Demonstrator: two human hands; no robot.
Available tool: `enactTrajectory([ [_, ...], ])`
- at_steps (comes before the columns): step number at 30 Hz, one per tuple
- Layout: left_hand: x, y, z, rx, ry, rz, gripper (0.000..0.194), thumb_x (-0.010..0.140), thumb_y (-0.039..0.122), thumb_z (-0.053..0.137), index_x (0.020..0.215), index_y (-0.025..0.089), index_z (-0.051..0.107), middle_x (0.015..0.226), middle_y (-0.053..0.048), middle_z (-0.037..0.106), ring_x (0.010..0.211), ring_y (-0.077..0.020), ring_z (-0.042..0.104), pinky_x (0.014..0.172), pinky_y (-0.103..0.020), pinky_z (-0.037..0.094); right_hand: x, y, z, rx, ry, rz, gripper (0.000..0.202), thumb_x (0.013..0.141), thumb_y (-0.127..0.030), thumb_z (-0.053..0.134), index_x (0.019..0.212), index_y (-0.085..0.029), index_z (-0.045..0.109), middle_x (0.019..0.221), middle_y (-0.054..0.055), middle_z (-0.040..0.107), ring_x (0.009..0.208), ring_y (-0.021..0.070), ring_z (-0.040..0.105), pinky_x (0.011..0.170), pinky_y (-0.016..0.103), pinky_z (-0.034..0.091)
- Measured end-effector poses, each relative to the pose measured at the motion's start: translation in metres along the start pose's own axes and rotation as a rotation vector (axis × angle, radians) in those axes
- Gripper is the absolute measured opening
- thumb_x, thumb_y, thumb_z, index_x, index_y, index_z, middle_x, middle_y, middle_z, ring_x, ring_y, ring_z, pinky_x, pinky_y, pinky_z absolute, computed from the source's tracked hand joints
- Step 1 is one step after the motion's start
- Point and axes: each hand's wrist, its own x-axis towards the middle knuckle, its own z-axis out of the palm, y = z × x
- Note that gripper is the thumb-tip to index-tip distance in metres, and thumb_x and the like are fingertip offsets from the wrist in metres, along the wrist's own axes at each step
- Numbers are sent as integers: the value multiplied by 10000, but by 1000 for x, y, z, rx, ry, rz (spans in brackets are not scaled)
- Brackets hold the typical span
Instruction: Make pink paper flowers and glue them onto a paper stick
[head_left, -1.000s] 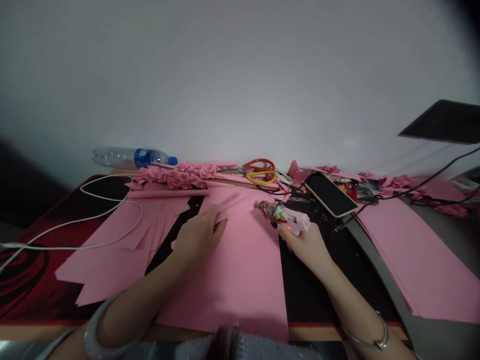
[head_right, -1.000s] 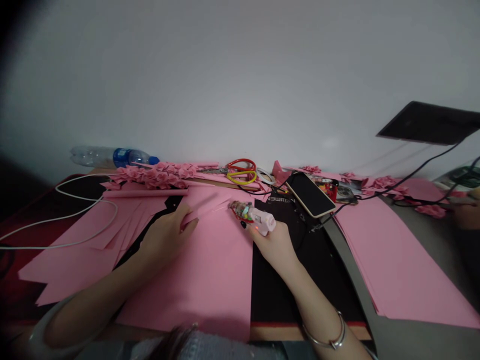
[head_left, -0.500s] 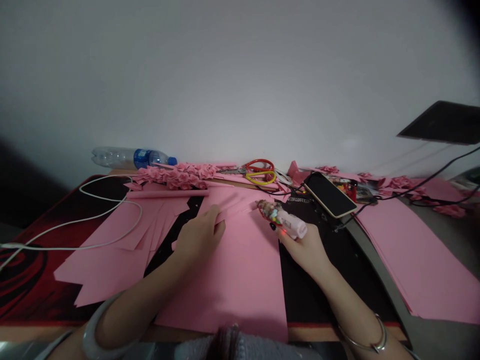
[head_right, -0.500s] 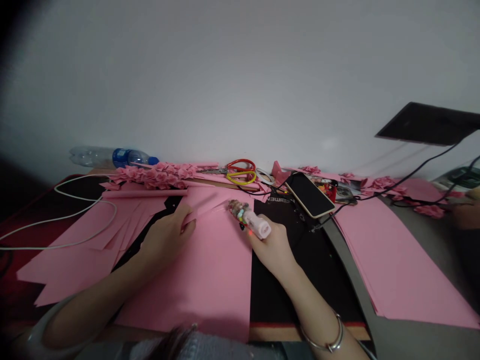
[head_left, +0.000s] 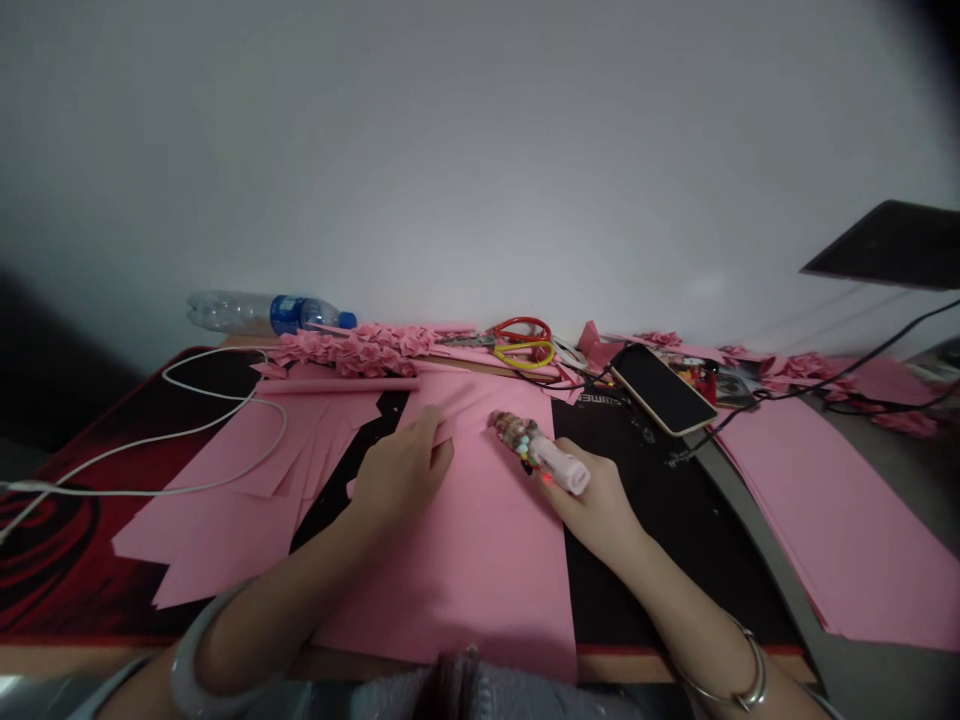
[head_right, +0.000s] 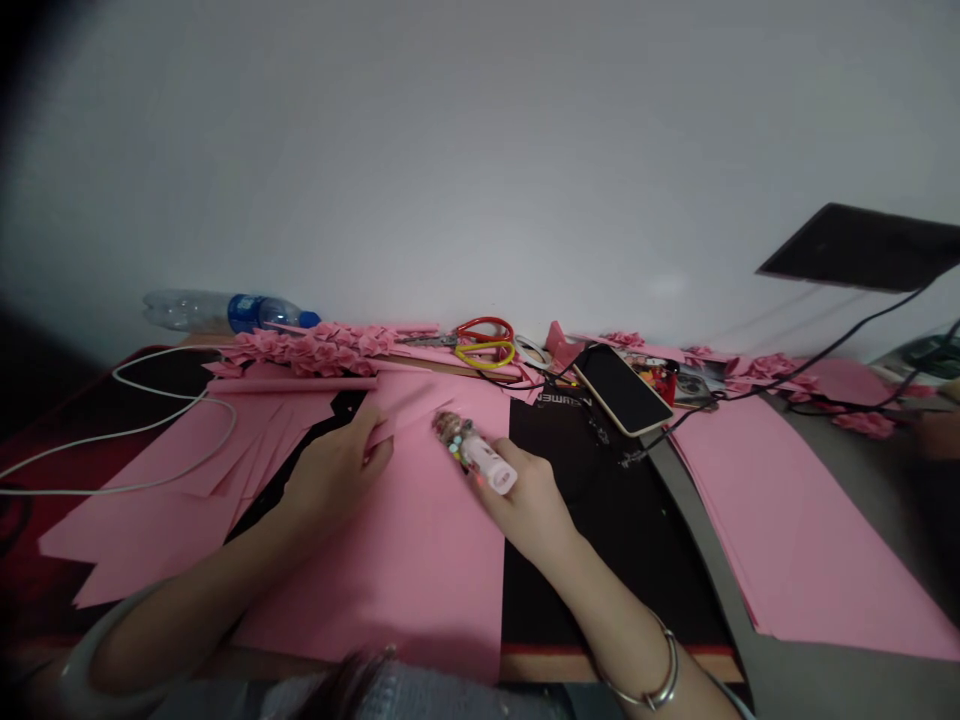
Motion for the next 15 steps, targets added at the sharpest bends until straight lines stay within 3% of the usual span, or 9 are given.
enactTrajectory([
  [7,2,-2,0,-29,20,-13,129,906,260,388,983,212,479,803,-52,680,714,-230,648,545,-288,261,0,2,-2,7,160,50,107,814,-217,573,726,-191,517,625,-30,507,537,111,496,503,219,347],
  [12,0,-2,1,-39,28,-5,115,903,261,391,958,212,480,782,-50,667,712,-227,641,553,-286,263,-2,-8,5,52,30,2,66,830,-226,540,824,-168,571,666,-6,563,550,116,506,526,223,376],
  [15,-1,-3,2,-58,40,-2,114,903,261,391,957,210,477,751,-44,650,700,-229,631,555,-286,258,-3,-8,7,42,14,-19,82,835,-231,535,841,-160,575,685,2,568,556,116,506,531,224,381],
])
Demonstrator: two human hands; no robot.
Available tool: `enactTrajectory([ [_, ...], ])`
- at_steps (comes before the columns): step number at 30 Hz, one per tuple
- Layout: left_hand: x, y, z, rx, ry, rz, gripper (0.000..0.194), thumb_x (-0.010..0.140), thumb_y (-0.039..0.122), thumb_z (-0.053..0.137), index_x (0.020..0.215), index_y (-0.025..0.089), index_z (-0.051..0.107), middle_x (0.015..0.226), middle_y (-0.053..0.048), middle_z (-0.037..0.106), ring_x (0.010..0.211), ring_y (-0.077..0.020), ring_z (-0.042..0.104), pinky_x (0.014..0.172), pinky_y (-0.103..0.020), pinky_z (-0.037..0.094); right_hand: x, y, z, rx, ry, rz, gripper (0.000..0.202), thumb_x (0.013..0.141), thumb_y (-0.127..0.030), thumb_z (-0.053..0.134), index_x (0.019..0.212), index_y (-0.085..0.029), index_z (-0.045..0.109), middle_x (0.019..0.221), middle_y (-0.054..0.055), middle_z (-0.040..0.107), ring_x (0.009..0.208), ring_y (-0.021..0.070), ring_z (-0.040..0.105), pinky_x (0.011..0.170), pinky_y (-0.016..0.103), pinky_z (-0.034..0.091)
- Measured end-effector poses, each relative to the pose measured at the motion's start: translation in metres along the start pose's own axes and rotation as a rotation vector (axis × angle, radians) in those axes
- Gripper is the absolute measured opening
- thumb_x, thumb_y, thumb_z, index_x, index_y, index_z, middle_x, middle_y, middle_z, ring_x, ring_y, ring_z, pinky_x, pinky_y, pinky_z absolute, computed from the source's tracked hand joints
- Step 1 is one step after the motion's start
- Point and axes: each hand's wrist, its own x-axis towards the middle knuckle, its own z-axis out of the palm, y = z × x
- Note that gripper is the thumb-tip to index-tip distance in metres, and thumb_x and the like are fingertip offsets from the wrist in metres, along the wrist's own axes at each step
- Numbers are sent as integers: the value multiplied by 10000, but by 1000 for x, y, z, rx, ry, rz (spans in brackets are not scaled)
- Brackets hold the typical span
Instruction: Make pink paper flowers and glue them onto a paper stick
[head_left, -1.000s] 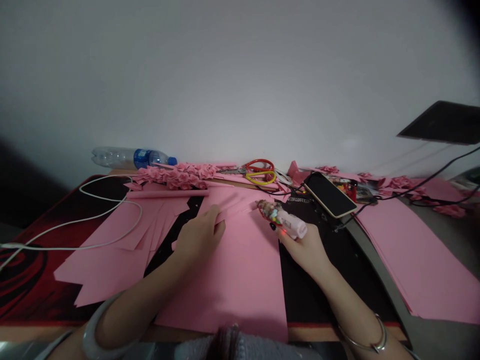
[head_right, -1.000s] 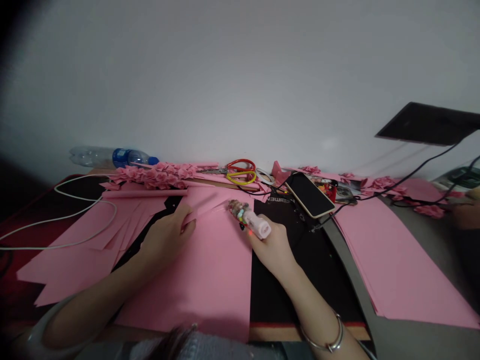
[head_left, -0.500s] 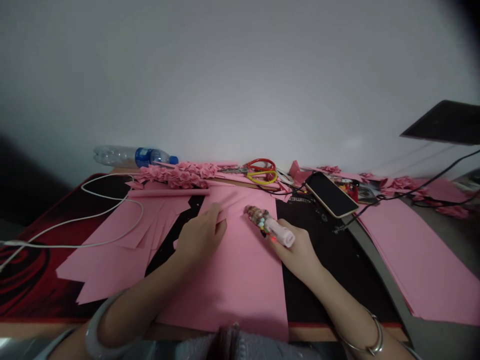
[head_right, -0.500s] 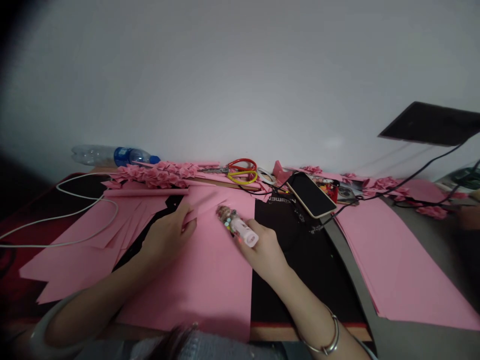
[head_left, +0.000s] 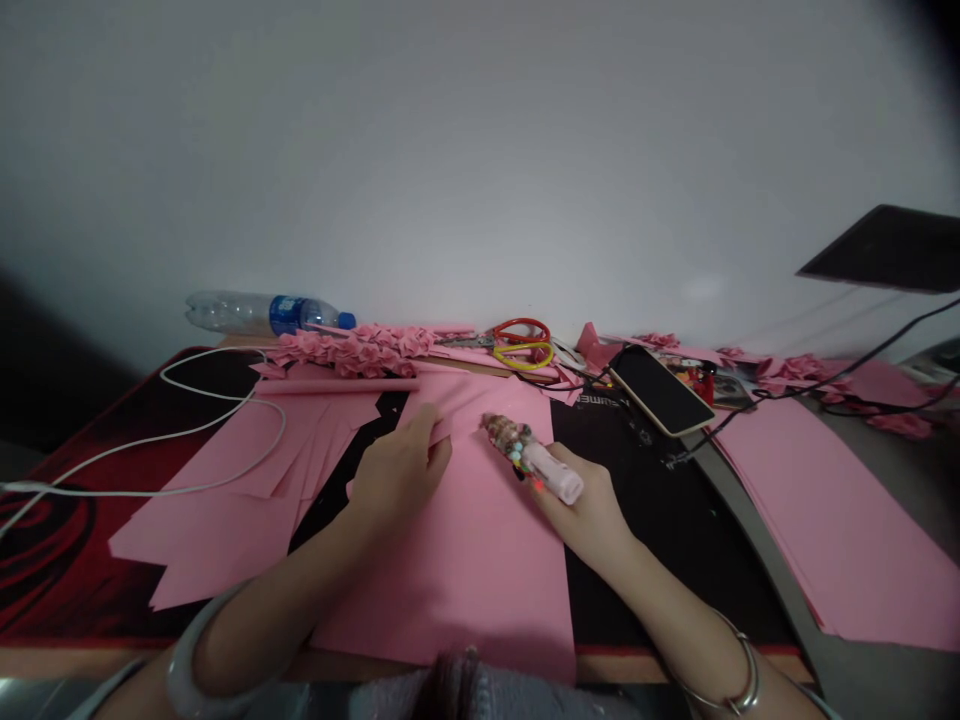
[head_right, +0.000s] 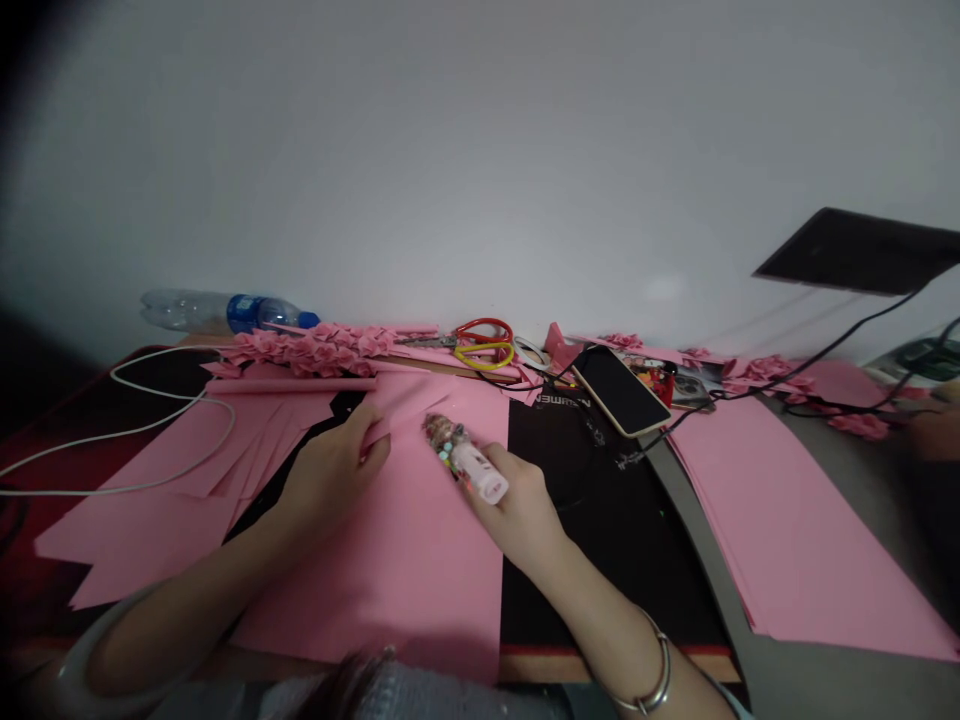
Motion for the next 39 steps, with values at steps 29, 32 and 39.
enactTrajectory([
  [29,6,-6,6,-184,79,25,32,866,198,444,845,215,461,617,12,515,546,-173,506,524,-269,203,2,10,-5,-18,162,-11,75,808,-181,559,750,-189,512,626,-38,489,528,103,456,506,218,341],
  [32,7,-4,6,-168,65,10,21,869,209,444,873,213,464,643,3,542,570,-184,532,532,-269,217,1,4,-3,13,56,-58,48,831,-214,548,809,-172,552,654,-21,528,538,108,474,517,219,363],
  [39,5,-7,8,-178,95,29,32,861,221,429,873,220,459,650,4,546,579,-184,530,538,-270,215,2,14,-5,-10,130,-5,62,811,-186,571,763,-182,532,634,-38,507,531,100,469,512,211,356],
])
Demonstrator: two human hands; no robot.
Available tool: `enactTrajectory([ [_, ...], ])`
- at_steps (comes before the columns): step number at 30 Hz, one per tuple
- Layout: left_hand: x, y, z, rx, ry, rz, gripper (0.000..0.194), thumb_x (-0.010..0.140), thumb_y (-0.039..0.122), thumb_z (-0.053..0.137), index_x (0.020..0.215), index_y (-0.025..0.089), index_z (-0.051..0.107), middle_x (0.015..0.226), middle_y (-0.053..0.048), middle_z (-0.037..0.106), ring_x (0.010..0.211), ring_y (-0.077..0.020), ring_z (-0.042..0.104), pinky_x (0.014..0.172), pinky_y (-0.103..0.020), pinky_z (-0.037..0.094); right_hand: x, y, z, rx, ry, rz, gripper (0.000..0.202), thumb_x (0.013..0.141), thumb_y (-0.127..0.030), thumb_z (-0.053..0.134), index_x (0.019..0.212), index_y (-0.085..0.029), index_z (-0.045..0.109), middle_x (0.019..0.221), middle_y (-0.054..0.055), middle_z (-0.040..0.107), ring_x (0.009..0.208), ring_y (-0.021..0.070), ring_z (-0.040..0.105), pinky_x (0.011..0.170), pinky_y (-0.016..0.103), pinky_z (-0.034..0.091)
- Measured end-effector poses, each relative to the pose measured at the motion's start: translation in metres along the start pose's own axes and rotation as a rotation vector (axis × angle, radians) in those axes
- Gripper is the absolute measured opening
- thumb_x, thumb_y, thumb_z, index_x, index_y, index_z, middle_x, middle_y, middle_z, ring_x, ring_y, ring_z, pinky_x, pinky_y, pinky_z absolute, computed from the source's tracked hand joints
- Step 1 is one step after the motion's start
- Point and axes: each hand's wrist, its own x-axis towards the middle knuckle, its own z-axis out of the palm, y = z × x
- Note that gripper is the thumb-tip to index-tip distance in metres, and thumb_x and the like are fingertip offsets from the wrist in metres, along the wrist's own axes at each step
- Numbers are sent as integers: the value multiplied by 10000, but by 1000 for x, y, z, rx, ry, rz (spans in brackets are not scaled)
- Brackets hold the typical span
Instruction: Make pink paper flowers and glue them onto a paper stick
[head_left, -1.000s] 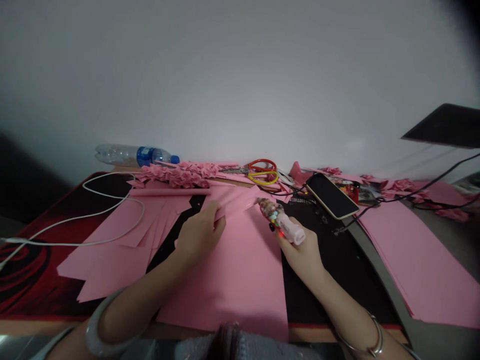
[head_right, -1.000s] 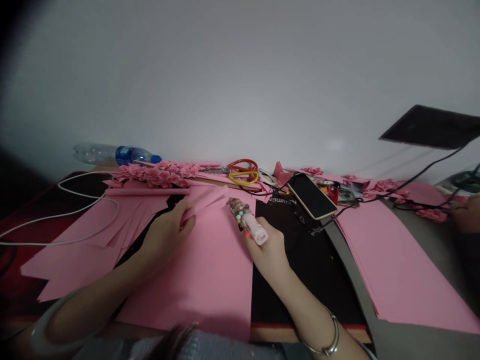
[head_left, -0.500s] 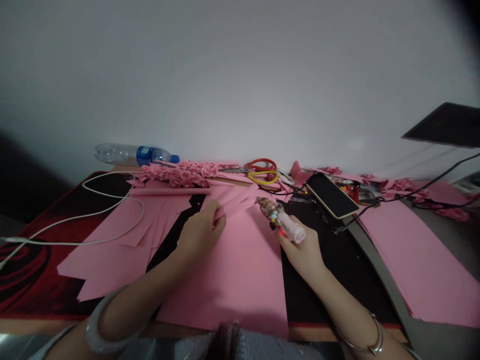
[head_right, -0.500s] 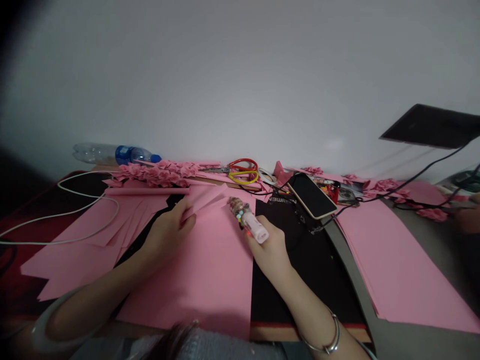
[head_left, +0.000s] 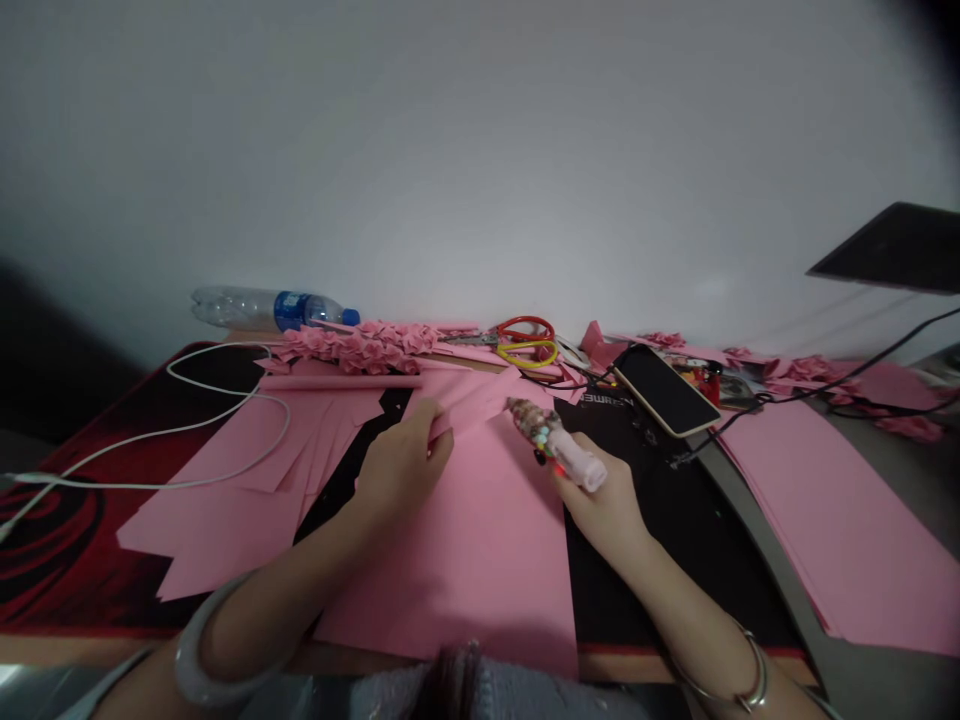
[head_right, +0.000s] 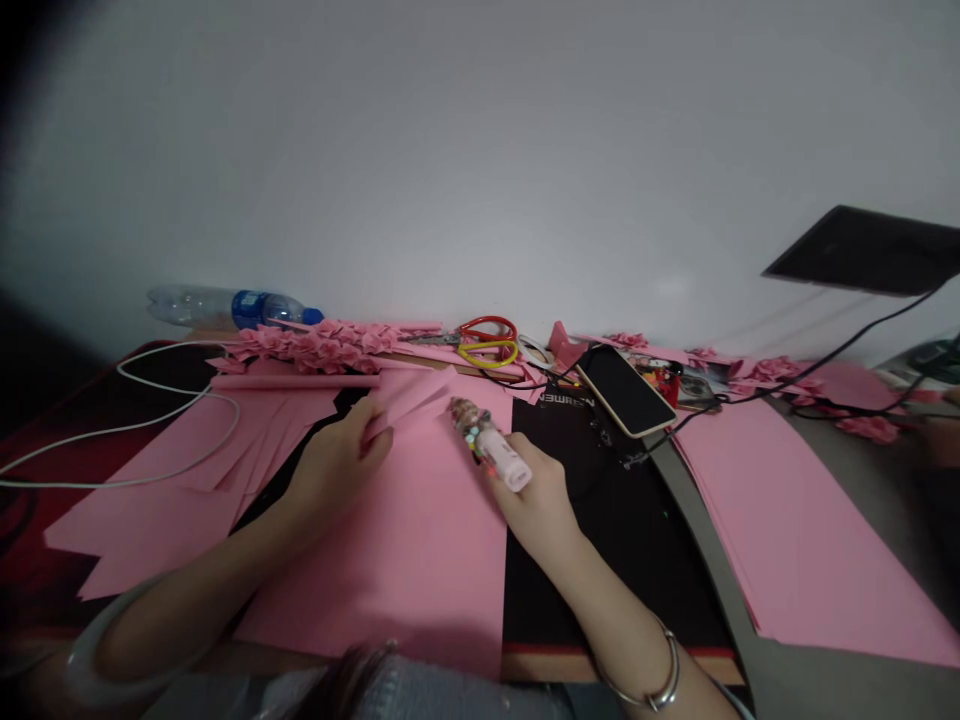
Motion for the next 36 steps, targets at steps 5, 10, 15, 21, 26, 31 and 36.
enactTrajectory([
  [5,-1,1,-2,76,4,-13,62,868,221,425,906,213,474,684,-7,578,607,-185,556,542,-272,220,-1,4,-4,-29,110,41,75,816,-178,581,761,-184,530,641,-43,501,544,99,467,521,211,353],
  [10,-2,4,-1,153,11,15,96,866,228,436,939,208,494,698,-15,612,648,-201,601,549,-275,253,-2,-6,0,45,-55,-37,30,821,-190,559,797,-179,546,659,-32,519,544,102,471,512,213,355],
  [15,-3,0,2,149,86,80,92,848,227,449,914,206,509,696,-22,634,664,-210,623,544,-277,278,-2,-5,2,36,-49,13,54,829,-226,562,803,-180,554,654,-26,534,550,111,488,514,220,360],
  [21,-2,-4,3,137,140,84,93,836,229,451,900,209,515,670,-12,623,623,-197,603,524,-270,270,2,-1,-6,28,116,125,90,816,-228,587,751,-183,545,636,-22,519,559,118,475,543,241,383],
  [26,4,-11,-5,42,91,191,58,783,194,438,808,208,487,626,9,548,540,-162,508,527,-265,245,7,2,-23,278,65,245,188,850,-355,600,809,-180,546,580,-25,524,468,111,443,440,236,334],
  [31,13,-27,-14,-98,-31,363,78,695,193,446,715,220,376,570,47,412,507,-127,370,525,-256,207,12,12,-41,386,-108,298,273,826,-427,627,769,-168,566,606,22,595,481,114,465,428,232,336],
  [36,18,-33,-14,-191,-125,495,105,695,210,436,694,222,332,562,53,369,514,-128,353,542,-266,209,15,14,-47,412,-268,371,257,735,-385,706,751,-158,588,584,26,626,464,108,473,422,216,348],
])
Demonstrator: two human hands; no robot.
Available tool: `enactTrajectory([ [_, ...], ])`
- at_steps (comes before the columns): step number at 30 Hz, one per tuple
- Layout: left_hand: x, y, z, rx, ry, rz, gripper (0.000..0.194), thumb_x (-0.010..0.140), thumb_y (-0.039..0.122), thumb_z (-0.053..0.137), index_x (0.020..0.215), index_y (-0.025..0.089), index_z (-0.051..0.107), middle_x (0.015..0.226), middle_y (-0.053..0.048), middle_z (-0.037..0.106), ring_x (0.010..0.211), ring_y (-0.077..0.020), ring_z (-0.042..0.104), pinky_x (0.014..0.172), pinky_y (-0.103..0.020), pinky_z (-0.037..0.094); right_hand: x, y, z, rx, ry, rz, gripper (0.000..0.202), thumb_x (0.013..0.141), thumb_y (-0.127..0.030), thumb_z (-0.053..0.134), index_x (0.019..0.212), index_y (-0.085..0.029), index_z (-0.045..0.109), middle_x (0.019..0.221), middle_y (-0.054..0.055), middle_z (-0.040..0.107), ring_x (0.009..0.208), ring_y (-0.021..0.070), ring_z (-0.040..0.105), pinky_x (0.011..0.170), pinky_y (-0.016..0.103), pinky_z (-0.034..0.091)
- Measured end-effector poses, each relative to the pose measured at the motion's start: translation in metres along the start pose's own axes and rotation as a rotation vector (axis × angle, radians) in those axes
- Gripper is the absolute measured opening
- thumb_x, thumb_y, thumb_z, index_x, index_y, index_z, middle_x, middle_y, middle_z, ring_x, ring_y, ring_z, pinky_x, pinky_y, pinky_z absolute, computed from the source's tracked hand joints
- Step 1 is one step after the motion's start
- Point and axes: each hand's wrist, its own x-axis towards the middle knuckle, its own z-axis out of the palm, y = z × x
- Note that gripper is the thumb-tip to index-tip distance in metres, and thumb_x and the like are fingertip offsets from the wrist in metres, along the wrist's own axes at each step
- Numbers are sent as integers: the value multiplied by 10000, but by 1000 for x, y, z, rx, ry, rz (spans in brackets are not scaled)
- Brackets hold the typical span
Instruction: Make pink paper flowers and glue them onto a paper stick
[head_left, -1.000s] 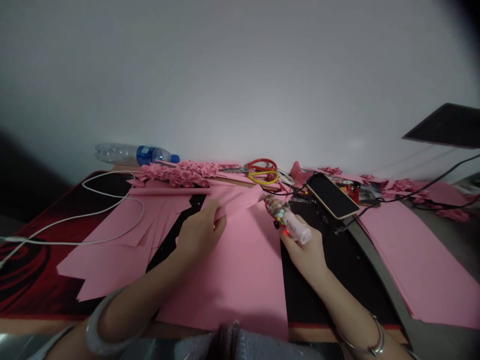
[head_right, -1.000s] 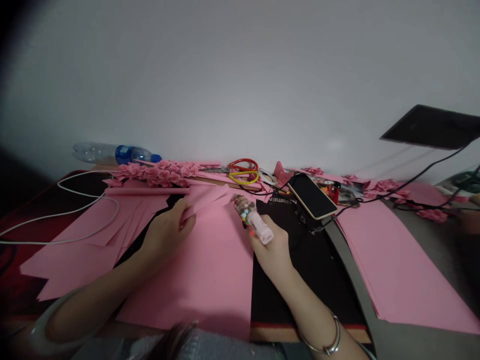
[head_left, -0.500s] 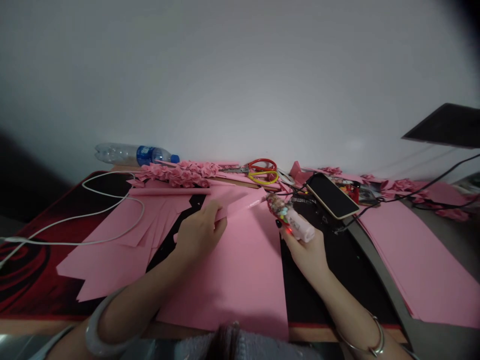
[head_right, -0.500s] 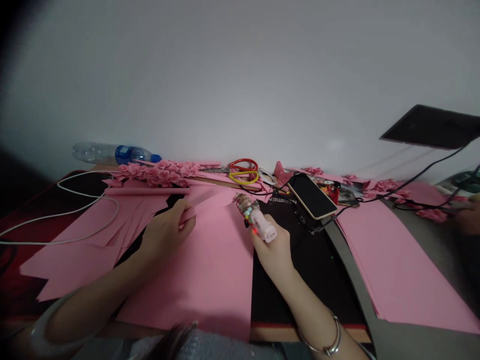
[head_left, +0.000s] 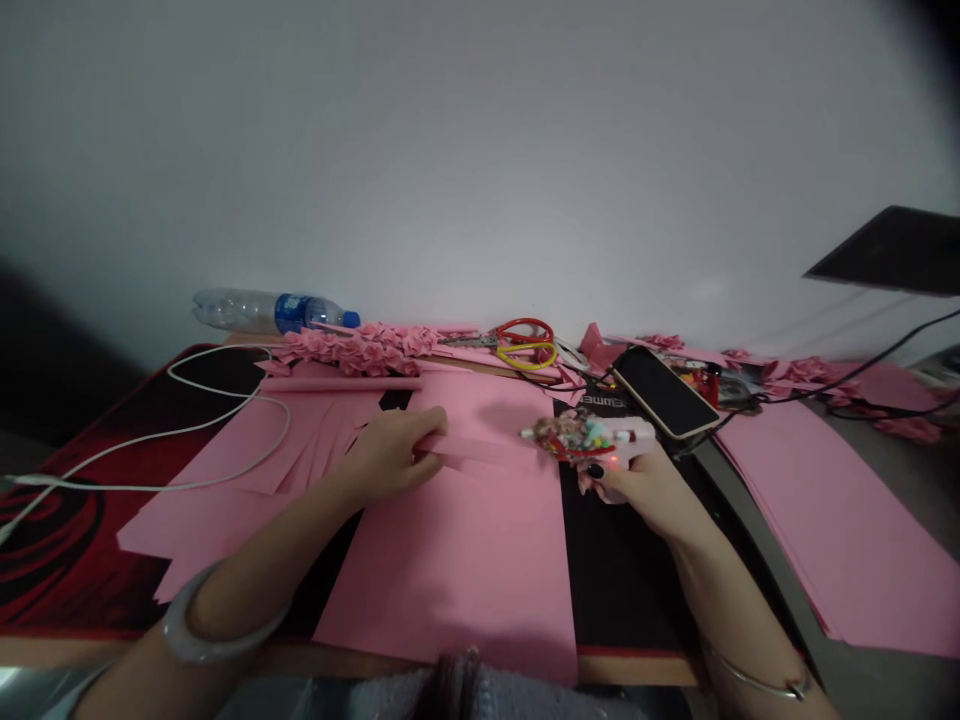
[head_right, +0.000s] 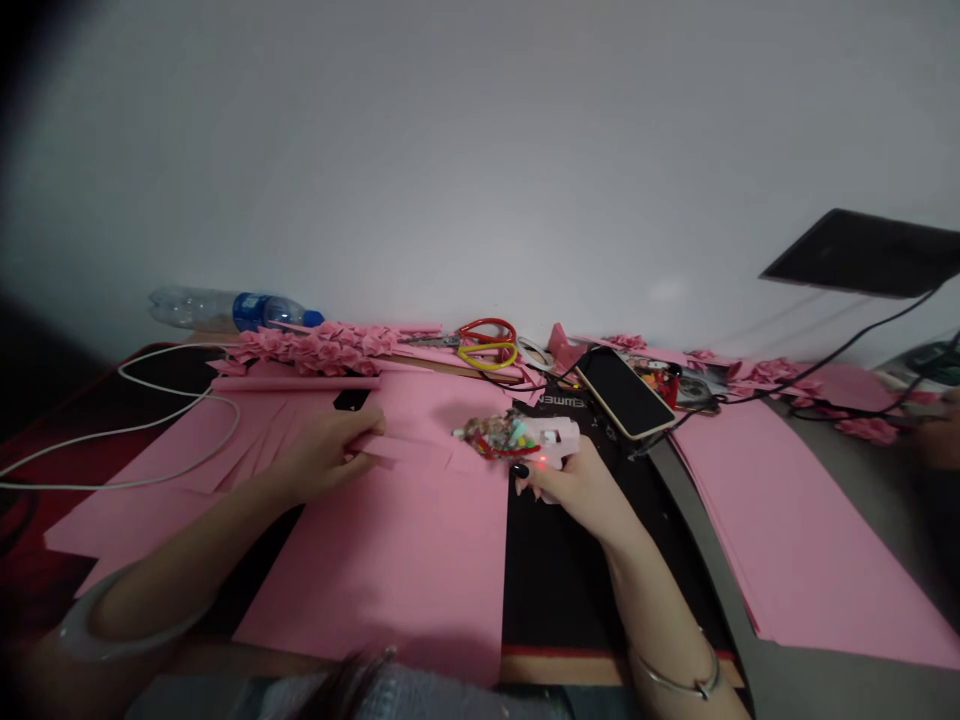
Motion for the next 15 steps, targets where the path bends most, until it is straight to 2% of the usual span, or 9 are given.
enactTrajectory([
  [3,3,3,1,-53,-37,69,90,706,225,421,677,220,337,567,43,397,519,-133,365,549,-270,227,0,-1,4,39,-79,8,312,738,-436,683,663,-159,559,493,-1,560,404,78,401,380,197,286],
  [6,5,7,3,-97,-42,140,82,729,232,395,672,219,338,588,28,428,531,-138,380,552,-274,249,0,-1,11,114,-131,56,311,714,-442,699,725,-168,553,458,-42,505,374,65,360,350,181,247],
  [9,6,12,5,-107,-34,202,89,734,246,380,674,224,318,580,24,424,531,-145,385,542,-282,254,1,1,19,185,-183,105,340,681,-434,724,805,-175,541,466,-68,489,366,61,356,344,172,256],
  [12,8,15,5,-100,-26,238,99,727,260,365,670,229,290,559,22,415,514,-149,379,523,-289,247,3,2,25,204,-267,109,336,675,-437,727,762,-165,549,467,-68,481,379,54,359,355,167,266],
  [15,10,16,6,-94,-18,263,104,737,272,357,671,232,289,544,23,408,501,-153,377,512,-294,244,5,2,28,183,-285,123,288,685,-392,723,743,-155,570,468,-67,475,395,50,359,356,155,250],
])
